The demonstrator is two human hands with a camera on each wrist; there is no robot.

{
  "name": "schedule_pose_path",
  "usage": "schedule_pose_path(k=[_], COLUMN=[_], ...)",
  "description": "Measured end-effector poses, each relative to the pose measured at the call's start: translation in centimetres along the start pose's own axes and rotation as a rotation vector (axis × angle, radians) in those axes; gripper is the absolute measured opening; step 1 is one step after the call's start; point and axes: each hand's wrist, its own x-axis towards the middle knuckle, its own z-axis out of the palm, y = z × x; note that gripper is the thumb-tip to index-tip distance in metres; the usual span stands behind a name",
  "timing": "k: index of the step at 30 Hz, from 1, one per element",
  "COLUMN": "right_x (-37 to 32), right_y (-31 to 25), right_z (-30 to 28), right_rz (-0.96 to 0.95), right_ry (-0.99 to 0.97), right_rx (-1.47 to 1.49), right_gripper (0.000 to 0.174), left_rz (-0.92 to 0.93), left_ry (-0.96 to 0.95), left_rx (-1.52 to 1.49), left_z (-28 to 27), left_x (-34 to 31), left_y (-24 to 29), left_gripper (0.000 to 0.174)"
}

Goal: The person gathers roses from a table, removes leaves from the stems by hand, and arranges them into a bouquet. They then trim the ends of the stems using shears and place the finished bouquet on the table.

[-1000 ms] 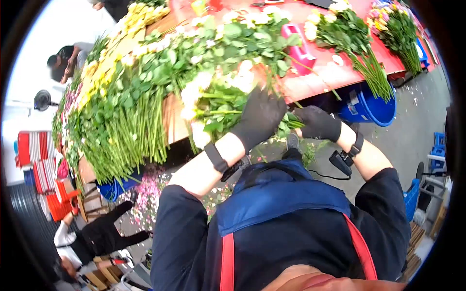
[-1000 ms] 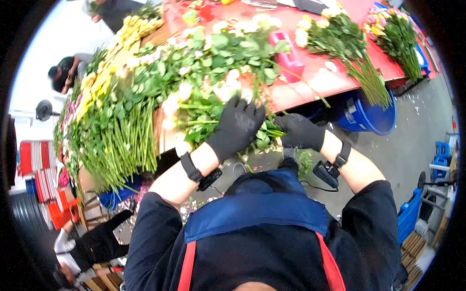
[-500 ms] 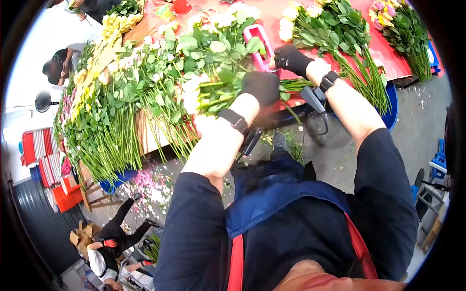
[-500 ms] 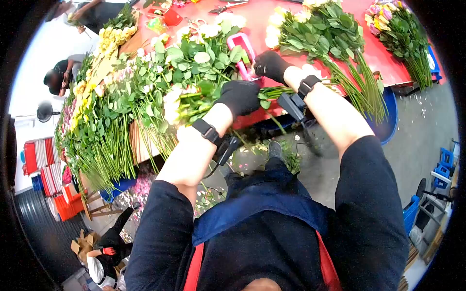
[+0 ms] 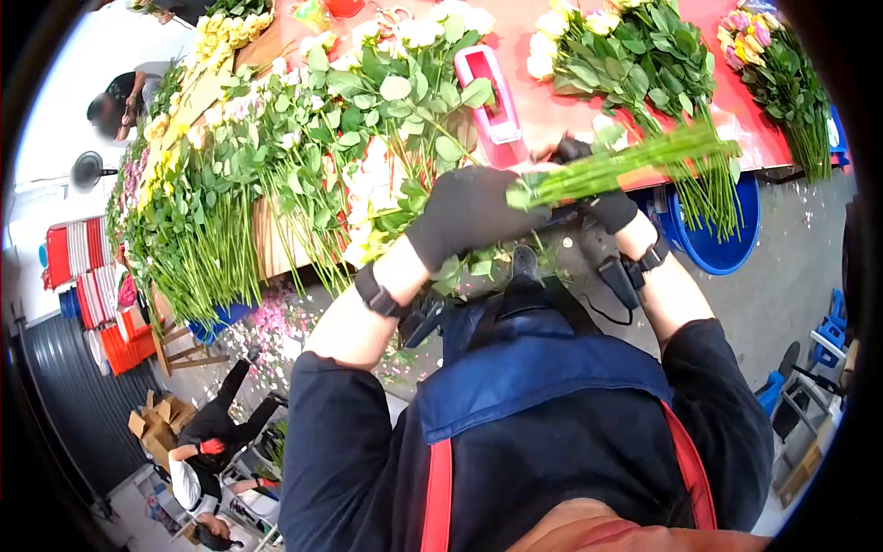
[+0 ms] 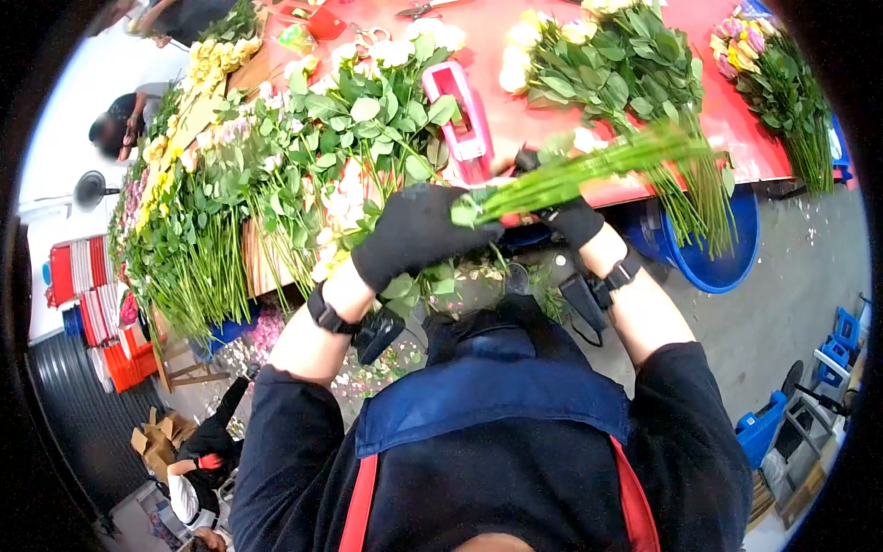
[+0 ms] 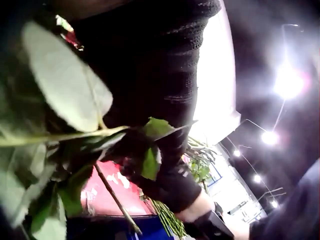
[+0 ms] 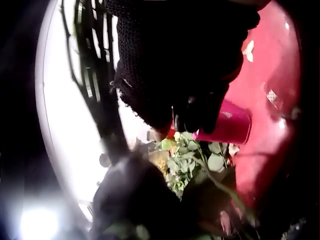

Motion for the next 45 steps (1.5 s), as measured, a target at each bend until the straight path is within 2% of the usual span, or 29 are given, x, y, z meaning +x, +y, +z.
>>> schedule_pose_path(k=[1,2,5,6,8,10,11,12,14,16,17,19,20,22,25,27,28,30,32,34,35,36,37,38,40,42,43,44,45], right_x=[0.9,1.6,2.4,1.1,-0.4,0.0,0.3,0.1,-0.3,-0.4,-0.3,0.4,0.1,0.2,-1.8,-3.4,-4.5,-3.8,-3.2,-3.4,-3.2,-5.0,-5.2,-5.4,-6.3,-7.4,-8.0,-8.7,-9.5], right_y=[-1.4,-3.8,-2.4,0.0,5.4,6.2,4.5,8.4,5.3,-0.4,-2.6,-6.5,-7.1,-7.4,-11.6,-8.6,-6.4,-7.0,-4.8,-4.2,-3.8,0.4,-2.9,-6.4,-6.6,-6.4,-8.3,-8.5,-8.1], right_z=[0.1,0.1,0.0,0.3,2.3,3.1,2.8,4.0,5.0,5.4,5.1,4.3,3.7,3.0,0.8,-0.5,0.9,2.7,2.8,3.6,2.7,3.6,3.0,2.4,2.5,2.3,1.8,1.0,0.0], right_rz=[0.059,-0.018,-0.61,-0.356,-0.191,-0.155,0.097,0.017,0.079,0.106,0.154,0.673,0.564,0.722,0.467,0.471,0.098,0.05,-0.128,0.03,-0.261,-0.027,0.184,0.393,0.344,0.229,0.381,0.324,0.124], right_ry=[0.083,0.093,-0.09,-0.173,-0.033,0.097,-0.054,-0.046,0.019,0.008,-0.03,-0.047,-0.08,-0.093,-0.087,-0.215,-0.071,0.054,-0.108,0.01,-0.02,0.042,-0.025,-0.092,-0.019,0.076,0.099,0.096,0.152], right_rx=[-0.001,-0.112,-0.675,-0.73,-0.516,-0.547,-0.436,-0.274,-0.288,0.015,0.052,0.44,0.538,1.086,0.573,0.024,-0.109,0.014,-0.264,0.219,-0.328,0.139,0.153,0.164,0.233,0.39,0.584,0.56,0.132], right_gripper=[0.041,0.037,0.024,0.019,0.022,0.026,0.026,0.025,0.027,0.025,0.024,0.021,0.022,0.023,0.027,0.028,0.032,0.042,0.047,0.038,0.029,0.025,0.025,0.025,0.029,0.031,0.036,0.037,0.038], left_rz=[0.081,0.127,0.06,0.005,-0.115,-0.171,-0.214,-0.261,-0.285,-0.344,-0.244,-0.159,-0.113,-0.124,-0.091,-0.2,-0.249,-0.236,-0.188,-0.18,-0.155,-0.131,-0.199,-0.032,0.058,0.01,-0.008,0.032,0.072], left_ry=[0.167,0.22,0.192,0.166,0.125,0.091,0.089,0.093,0.128,0.113,0.144,0.109,0.141,0.14,0.121,-0.122,-0.243,-0.423,-0.484,-0.47,-0.483,-0.495,-0.438,-0.139,-0.015,-0.045,-0.051,-0.046,-0.046], left_rx=[-0.011,-0.028,0.09,0.13,0.153,0.308,0.366,0.429,0.458,0.461,0.435,0.475,0.452,0.345,0.172,-0.286,-0.516,-0.442,-0.352,-0.51,-0.59,-0.671,-0.474,-0.164,0.231,0.367,0.434,0.455,0.475], left_z=[0.3,0.3,0.2,-0.1,0.7,1.1,1.1,0.9,0.3,0.2,0.3,0.3,0.4,0.2,-0.6,-1.8,-2.7,-4.5,-3.6,-2.7,-2.9,-3.2,-3.7,-2.4,-0.8,-0.5,-0.3,0.1,0.6], left_x=[-0.6,-1.0,-1.7,-1.6,-0.7,0.6,1.2,1.6,2.1,1.8,1.2,0.3,-0.2,-0.7,-2.1,-2.7,-3.1,-3.1,-2.9,-2.9,-2.8,-2.6,-2.1,-2.1,-1.4,0.0,0.9,1.7,2.1], left_y=[0.8,1.3,1.2,1.1,-0.7,-2.3,-2.6,-3.0,-3.8,-4.0,-3.6,-2.2,-2.0,-2.1,-2.9,-2.9,-2.3,-0.7,-0.4,-0.2,0.3,0.8,0.9,0.0,0.9,2.1,2.9,3.4,3.4], left_gripper=[0.051,0.049,0.045,0.044,0.042,0.041,0.038,0.036,0.04,0.041,0.045,0.047,0.047,0.052,0.055,0.057,0.058,0.065,0.065,0.058,0.056,0.054,0.051,0.048,0.045,0.043,0.041,0.04,0.039])
